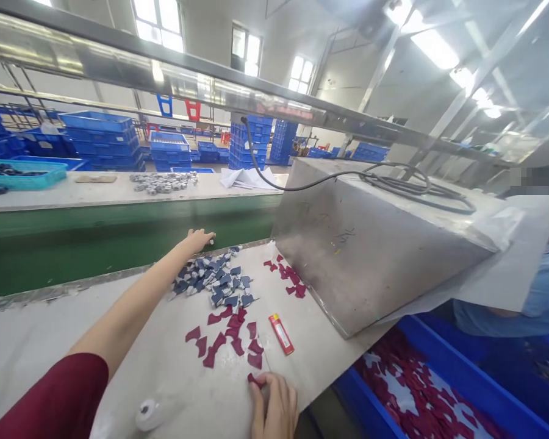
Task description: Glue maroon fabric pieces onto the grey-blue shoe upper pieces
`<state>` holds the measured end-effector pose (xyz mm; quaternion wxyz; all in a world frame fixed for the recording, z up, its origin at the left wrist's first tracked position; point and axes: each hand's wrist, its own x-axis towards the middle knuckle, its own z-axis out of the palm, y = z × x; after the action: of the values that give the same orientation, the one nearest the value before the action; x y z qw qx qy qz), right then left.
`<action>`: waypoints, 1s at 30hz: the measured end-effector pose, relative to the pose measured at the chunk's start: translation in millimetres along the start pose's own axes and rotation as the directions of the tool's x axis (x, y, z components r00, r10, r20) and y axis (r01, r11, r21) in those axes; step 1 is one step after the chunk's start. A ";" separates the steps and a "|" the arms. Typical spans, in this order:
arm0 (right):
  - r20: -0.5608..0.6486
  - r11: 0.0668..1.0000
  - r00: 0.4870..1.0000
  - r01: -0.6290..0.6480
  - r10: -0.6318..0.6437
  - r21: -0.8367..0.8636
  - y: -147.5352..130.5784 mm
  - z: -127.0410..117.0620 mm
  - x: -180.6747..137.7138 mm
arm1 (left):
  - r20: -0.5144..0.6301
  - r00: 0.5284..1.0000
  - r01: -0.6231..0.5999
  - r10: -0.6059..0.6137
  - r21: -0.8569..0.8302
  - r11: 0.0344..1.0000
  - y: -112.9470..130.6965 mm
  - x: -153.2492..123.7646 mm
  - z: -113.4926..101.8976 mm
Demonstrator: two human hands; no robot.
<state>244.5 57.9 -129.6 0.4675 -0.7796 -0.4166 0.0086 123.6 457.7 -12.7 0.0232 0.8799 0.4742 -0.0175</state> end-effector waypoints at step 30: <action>0.649 0.640 0.751 -0.560 0.123 0.526 -104.4 -35.7 -65.2 | -0.304 0.813 -0.033 -0.496 -0.876 0.481 96.5 -429.8 74.3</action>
<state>149.3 11.7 -57.1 0.5696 -0.5737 -0.3351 0.4839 -32.6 42.1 -61.9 0.3185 0.6450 0.5269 0.4526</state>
